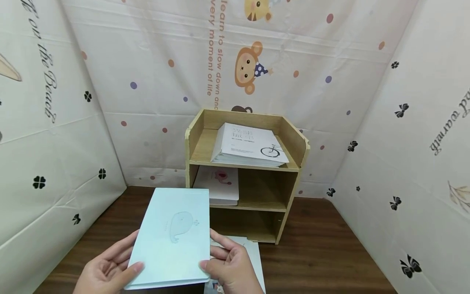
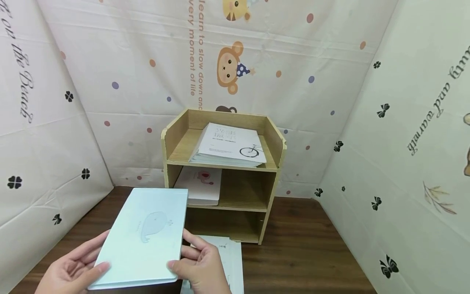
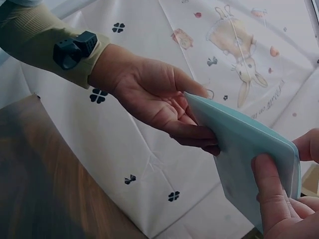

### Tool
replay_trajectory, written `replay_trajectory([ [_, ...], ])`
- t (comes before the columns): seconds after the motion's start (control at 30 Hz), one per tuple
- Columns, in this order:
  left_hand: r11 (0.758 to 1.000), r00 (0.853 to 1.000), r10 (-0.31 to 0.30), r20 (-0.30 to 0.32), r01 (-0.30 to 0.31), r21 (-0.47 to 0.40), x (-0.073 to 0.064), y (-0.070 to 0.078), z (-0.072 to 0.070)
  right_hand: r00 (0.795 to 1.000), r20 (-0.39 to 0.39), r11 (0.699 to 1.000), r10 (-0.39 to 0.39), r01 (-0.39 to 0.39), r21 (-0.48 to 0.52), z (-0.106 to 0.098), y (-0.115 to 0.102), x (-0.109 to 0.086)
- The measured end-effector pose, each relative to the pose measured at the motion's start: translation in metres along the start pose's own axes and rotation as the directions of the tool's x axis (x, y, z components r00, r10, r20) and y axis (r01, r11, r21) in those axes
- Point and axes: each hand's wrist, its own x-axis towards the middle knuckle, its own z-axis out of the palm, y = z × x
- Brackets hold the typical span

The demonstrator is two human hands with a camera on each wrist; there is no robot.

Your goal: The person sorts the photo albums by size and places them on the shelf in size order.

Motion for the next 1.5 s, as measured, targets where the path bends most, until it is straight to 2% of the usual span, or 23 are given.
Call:
replay_trajectory([
  [0.4, 0.999, 0.996, 0.043, 0.072, -0.041, -0.033, -0.001, 0.000, 0.017, 1.000, -0.003, 1.000, -0.024, 0.024, -0.003, -0.015, -0.006, -0.008],
  [0.6, 0.998, 0.994, 0.030, 0.104, -0.024, -0.058, -0.002, 0.000, 0.027, 1.000, 0.012, 1.000, -0.018, 0.018, -0.025, -0.025, -0.011, -0.012],
  [0.83, 0.993, 0.994, 0.064, 0.087, -0.055, -0.104, 0.000, -0.003, 0.039, 0.999, 0.021, 0.998, -0.036, 0.037, -0.044, -0.032, -0.016, -0.015],
  [1.0, 0.988, 0.990, 0.072, 0.118, -0.055, -0.144, 0.000, -0.002, 0.046, 0.999, 0.008, 0.997, -0.045, 0.046, -0.056, -0.036, -0.020, -0.018],
  [1.17, 0.988, 0.989, 0.071, 0.129, -0.052, -0.143, 0.000, 0.000, 0.053, 0.999, 0.002, 0.997, -0.052, 0.052, -0.050, -0.041, -0.022, -0.021],
  [1.3, 0.983, 0.983, 0.099, 0.153, -0.073, -0.166, 0.001, 0.002, 0.058, 0.998, 0.017, 0.997, -0.067, 0.068, -0.046, -0.045, -0.024, -0.024],
  [1.37, 0.976, 0.975, 0.138, 0.176, -0.103, -0.191, 0.001, 0.002, 0.060, 0.997, 0.025, 0.996, -0.077, 0.078, -0.044, -0.047, -0.025, -0.025],
  [1.5, 0.970, 0.964, 0.169, 0.205, -0.126, -0.206, 0.000, 0.003, 0.066, 0.994, 0.047, 0.994, -0.102, 0.104, -0.043, -0.052, -0.028, -0.028],
])
